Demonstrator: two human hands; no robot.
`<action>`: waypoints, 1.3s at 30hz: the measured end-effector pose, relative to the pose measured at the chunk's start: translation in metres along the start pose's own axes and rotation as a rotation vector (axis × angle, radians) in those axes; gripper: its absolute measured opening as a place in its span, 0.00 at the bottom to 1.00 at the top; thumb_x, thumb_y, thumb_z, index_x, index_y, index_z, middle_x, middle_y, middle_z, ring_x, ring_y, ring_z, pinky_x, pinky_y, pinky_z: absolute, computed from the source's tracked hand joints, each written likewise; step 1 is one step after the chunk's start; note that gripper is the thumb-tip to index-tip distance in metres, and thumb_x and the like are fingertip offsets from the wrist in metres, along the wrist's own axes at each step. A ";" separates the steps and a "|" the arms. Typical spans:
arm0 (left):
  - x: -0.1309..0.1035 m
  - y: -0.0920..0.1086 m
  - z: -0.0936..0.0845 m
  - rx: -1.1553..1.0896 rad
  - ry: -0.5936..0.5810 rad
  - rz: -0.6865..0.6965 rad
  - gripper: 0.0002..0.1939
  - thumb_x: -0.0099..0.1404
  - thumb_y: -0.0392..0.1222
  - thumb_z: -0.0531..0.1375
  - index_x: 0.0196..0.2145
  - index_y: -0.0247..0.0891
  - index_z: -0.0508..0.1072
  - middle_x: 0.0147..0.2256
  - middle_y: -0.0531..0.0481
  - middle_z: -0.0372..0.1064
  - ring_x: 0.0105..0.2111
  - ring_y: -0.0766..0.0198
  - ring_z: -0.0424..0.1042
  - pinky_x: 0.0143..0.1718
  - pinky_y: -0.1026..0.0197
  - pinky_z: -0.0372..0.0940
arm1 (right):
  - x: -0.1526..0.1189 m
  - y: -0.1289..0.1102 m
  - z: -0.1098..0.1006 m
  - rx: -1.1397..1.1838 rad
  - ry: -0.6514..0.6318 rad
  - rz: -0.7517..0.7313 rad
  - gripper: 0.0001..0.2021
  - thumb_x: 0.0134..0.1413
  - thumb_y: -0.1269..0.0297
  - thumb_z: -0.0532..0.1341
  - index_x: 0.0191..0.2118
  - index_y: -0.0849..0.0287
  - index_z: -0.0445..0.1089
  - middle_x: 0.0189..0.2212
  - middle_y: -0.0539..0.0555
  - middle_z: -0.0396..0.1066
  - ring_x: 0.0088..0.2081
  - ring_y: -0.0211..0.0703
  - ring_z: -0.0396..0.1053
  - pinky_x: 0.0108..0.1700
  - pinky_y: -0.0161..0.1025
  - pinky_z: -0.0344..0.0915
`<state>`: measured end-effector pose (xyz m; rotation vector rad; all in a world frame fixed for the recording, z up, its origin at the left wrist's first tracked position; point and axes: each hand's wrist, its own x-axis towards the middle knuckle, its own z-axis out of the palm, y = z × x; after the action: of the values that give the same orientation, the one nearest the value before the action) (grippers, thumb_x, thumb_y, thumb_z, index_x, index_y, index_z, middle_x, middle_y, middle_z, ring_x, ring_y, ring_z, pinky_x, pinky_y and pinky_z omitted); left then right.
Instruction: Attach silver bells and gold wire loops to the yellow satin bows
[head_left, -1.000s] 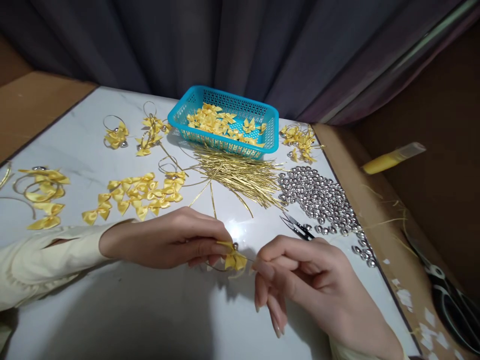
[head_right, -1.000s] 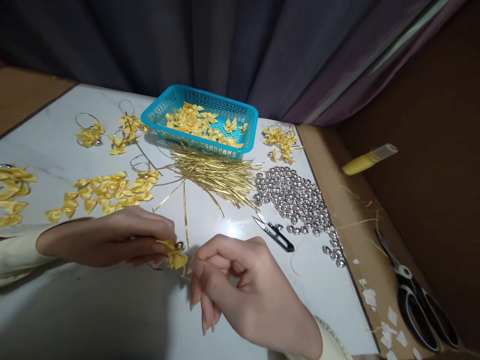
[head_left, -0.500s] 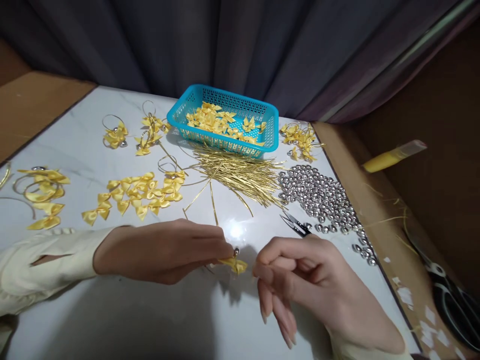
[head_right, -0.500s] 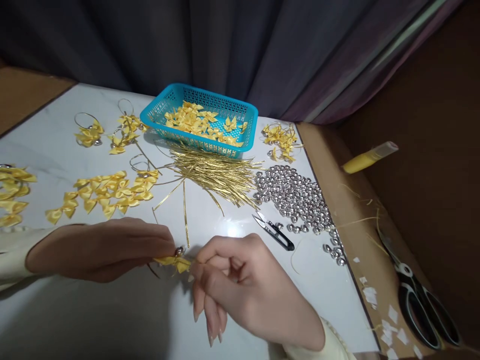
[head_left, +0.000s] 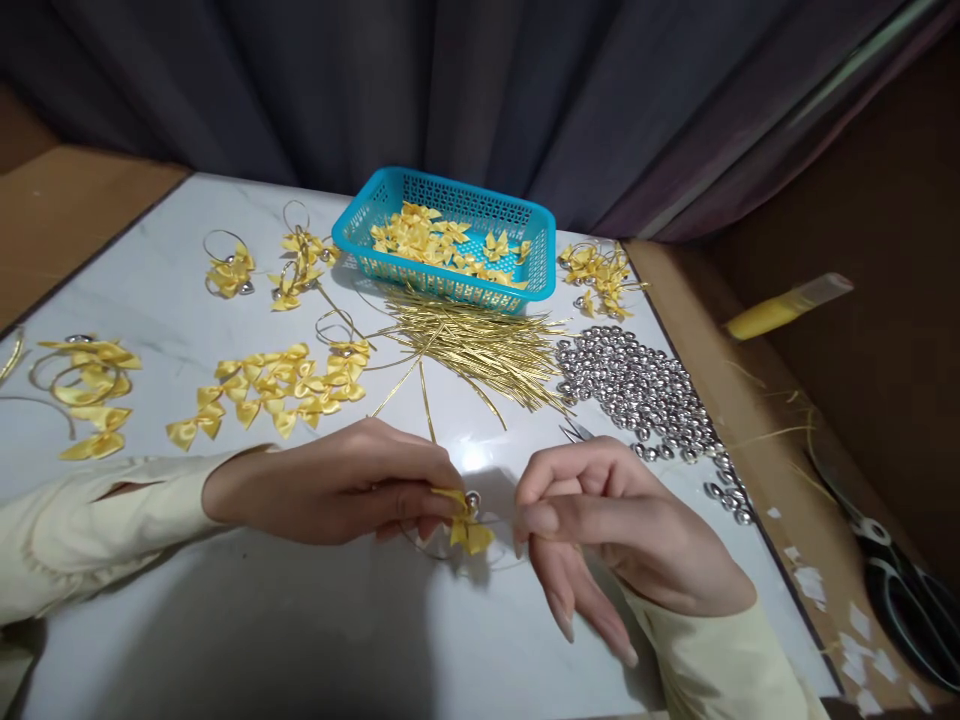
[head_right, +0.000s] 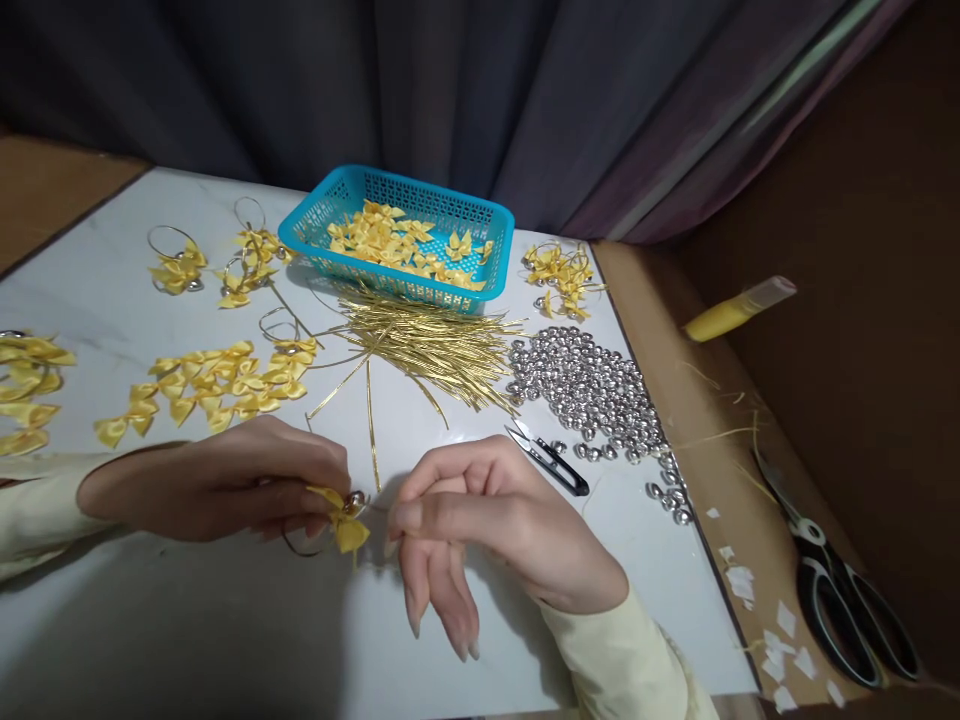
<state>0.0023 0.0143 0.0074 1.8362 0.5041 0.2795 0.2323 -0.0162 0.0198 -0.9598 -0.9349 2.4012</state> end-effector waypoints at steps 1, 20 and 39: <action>0.000 0.000 0.000 -0.029 0.010 -0.016 0.10 0.69 0.36 0.50 0.31 0.36 0.67 0.25 0.53 0.64 0.19 0.74 0.60 0.23 0.73 0.57 | -0.001 -0.001 0.001 -0.036 0.015 -0.024 0.07 0.52 0.68 0.60 0.27 0.66 0.69 0.18 0.54 0.73 0.12 0.31 0.64 0.14 0.25 0.59; 0.011 0.054 -0.015 -0.861 0.340 0.011 0.12 0.65 0.41 0.57 0.25 0.33 0.64 0.17 0.58 0.57 0.12 0.78 0.45 0.12 0.73 0.44 | -0.041 -0.055 0.083 -1.132 0.569 -0.788 0.12 0.58 0.68 0.55 0.25 0.61 0.68 0.13 0.48 0.66 0.16 0.31 0.64 0.17 0.25 0.60; 0.005 0.049 -0.016 -0.865 0.327 -0.045 0.12 0.62 0.44 0.61 0.28 0.32 0.66 0.18 0.57 0.62 0.12 0.79 0.51 0.14 0.74 0.47 | -0.030 -0.057 0.078 -1.143 0.567 -0.746 0.12 0.57 0.68 0.55 0.23 0.60 0.67 0.12 0.47 0.64 0.15 0.30 0.61 0.17 0.25 0.56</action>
<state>0.0097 0.0180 0.0589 0.9379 0.5341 0.6581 0.2034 -0.0272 0.1156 -1.2019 -1.9716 0.7923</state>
